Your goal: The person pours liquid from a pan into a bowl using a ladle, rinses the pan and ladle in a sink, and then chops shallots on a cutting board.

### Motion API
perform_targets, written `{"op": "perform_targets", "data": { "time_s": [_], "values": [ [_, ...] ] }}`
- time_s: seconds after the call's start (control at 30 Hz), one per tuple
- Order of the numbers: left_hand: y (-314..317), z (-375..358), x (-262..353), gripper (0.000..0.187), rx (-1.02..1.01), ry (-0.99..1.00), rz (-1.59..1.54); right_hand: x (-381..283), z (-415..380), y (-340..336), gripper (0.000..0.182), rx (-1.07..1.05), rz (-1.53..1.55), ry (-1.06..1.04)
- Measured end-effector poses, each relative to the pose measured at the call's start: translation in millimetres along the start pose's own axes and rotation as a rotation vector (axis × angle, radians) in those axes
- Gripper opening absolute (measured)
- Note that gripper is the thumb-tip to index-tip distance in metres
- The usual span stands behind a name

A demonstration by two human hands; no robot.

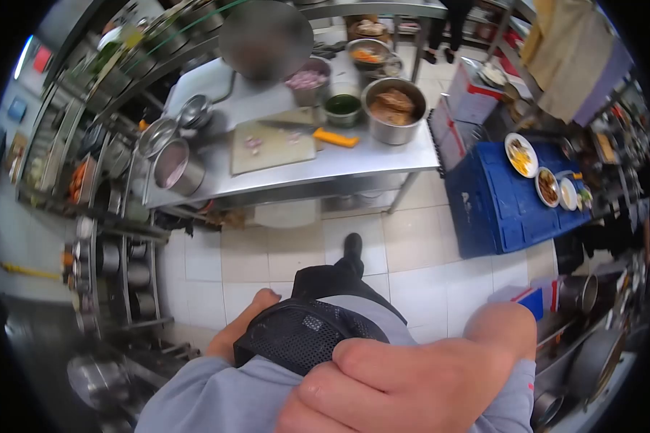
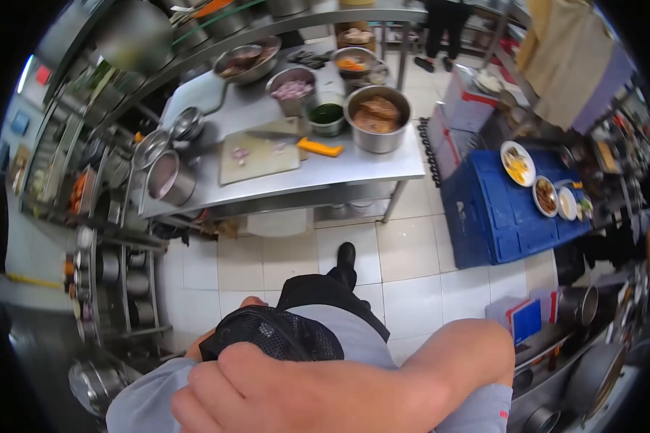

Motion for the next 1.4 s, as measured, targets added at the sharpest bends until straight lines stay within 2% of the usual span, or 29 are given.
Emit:
{"op": "perform_targets", "data": {
  "time_s": [0.03, 0.1, 0.13, 0.2, 0.23, 0.3, 0.33, 0.4, 0.43, 0.5, 0.63, 0.73, 0.8, 0.93, 1.0, 1.03, 1.07, 1.1, 1.13, 1.17, 1.2, 1.23, 1.27, 1.33, 1.4],
  "values": [
    [8.0, -20.9, -11.2, 0.043, 0.015, -0.018, -0.024, -3.0, 5.8, 10.1, 0.023, -0.006, 0.026, -0.020],
    [17.3, -73.9, -37.1, 0.044, 0.060, -0.330, -0.203, -8.8, 16.6, 24.7, 0.024, 0.125, -0.086, -0.088],
    [23.2, -80.8, -42.0, 0.044, 0.070, -0.336, -0.221, -6.3, 19.9, 33.0, 0.024, 0.119, -0.073, -0.103],
    [43.1, -97.5, -58.9, 0.045, 0.123, -0.464, -0.425, -6.3, 22.6, 49.5, 0.024, 0.060, -0.215, -0.292],
    [58.4, -88.6, -73.6, 0.045, 0.119, -0.459, -0.430, -5.2, 25.8, 54.5, 0.024, 0.052, -0.216, -0.293],
    [47.2, -63.3, -35.2, 0.046, 0.044, 0.197, -0.107, -5.5, 35.2, 70.5, 0.024, -0.041, -0.237, -0.343],
    [55.9, -52.9, -42.2, 0.046, 0.039, 0.203, -0.110, -7.1, 42.2, 79.2, 0.024, -0.049, -0.240, -0.341],
    [-6.8, -70.4, -17.9, 0.041, 0.319, -0.275, -0.748, -2.9, 58.9, 98.9, 0.024, -0.053, -0.135, -0.171],
    [-27.3, -56.6, -13.7, 0.041, 0.313, -0.273, -0.748, 0.8, 64.9, 111.2, 0.024, -0.058, -0.138, -0.167],
    [-68.7, -31.6, -14.0, 0.035, 0.399, -0.108, -0.771, 10.4, 78.0, 137.8, 0.023, -0.065, -0.120, -0.160],
    [-139.7, 8.5, -30.1, 0.025, 0.394, 0.047, -0.879, 30.4, 104.2, 197.5, 0.023, -0.064, -0.075, -0.080],
    [-196.7, 11.1, -22.0, 0.024, 0.390, 0.108, -0.862, 45.1, 118.3, 239.6, 0.024, -0.054, -0.157, -0.127],
    [-236.2, 1.3, -14.5, 0.022, 0.562, 0.189, -0.934, 55.5, 130.6, 261.3, 0.024, -0.082, -0.158, -0.151],
    [-287.8, -17.5, -9.1, 0.019, 0.593, 0.187, -1.016, 76.2, 147.4, 293.9, 0.023, -0.107, -0.144, -0.277],
    [-313.9, -28.4, -1.7, 0.017, 0.642, 0.235, -0.847, 87.7, 152.8, 304.9, 0.021, -0.104, -0.072, -0.186],
    [-322.4, -30.7, -0.2, 0.017, 0.634, 0.225, -0.859, 106.2, 153.4, 307.1, 0.014, -0.260, -0.056, -0.133],
    [-334.1, -35.8, 3.9, 0.017, 0.708, 0.298, -0.828, 132.1, 152.7, 304.7, 0.007, -0.415, -0.039, -0.076],
    [-344.6, -41.6, 10.3, 0.017, 0.777, 0.373, -0.797, 160.4, 145.0, 307.9, 0.007, -0.480, 0.006, 0.040],
    [-354.6, -45.2, 16.3, 0.017, 0.766, 0.365, -0.815, 191.4, 124.9, 315.8, 0.006, -0.548, 0.048, 0.153],
    [-367.3, -51.5, 23.9, 0.016, 0.781, 0.364, -0.761, 234.0, 85.3, 324.1, 0.012, -0.543, 0.050, 0.472],
    [-375.8, -58.4, 30.9, 0.015, 0.802, 0.356, -0.703, 272.0, 42.8, 323.5, 0.024, -0.617, -0.125, 0.755],
    [-380.2, -64.7, 38.0, 0.015, 0.809, 0.332, -0.715, 307.9, -8.2, 321.5, 0.028, -0.610, -0.323, 0.845],
    [-386.9, -69.7, 45.8, 0.014, 0.853, 0.327, -0.760, 339.6, -61.8, 317.7, 0.038, -0.686, -0.474, 0.870],
    [-389.3, -69.4, 55.4, 0.013, 0.914, 0.314, -0.864, 386.6, -137.7, 312.7, 0.049, -0.598, -0.517, 0.822],
    [-394.2, -64.3, 69.0, 0.012, 0.943, 0.333, -0.817, 418.4, -172.8, 314.5, 0.052, -0.570, -0.592, 0.820]
  ]
}}
Point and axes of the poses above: each hand's wrist, its own z-axis towards the middle knuckle, its own y-axis out of the palm, x = y × z, the point moved 5 cm from there along z, towards the middle knuckle, and after that the axes turned 15 degrees about -z, right-handed, at the moved point
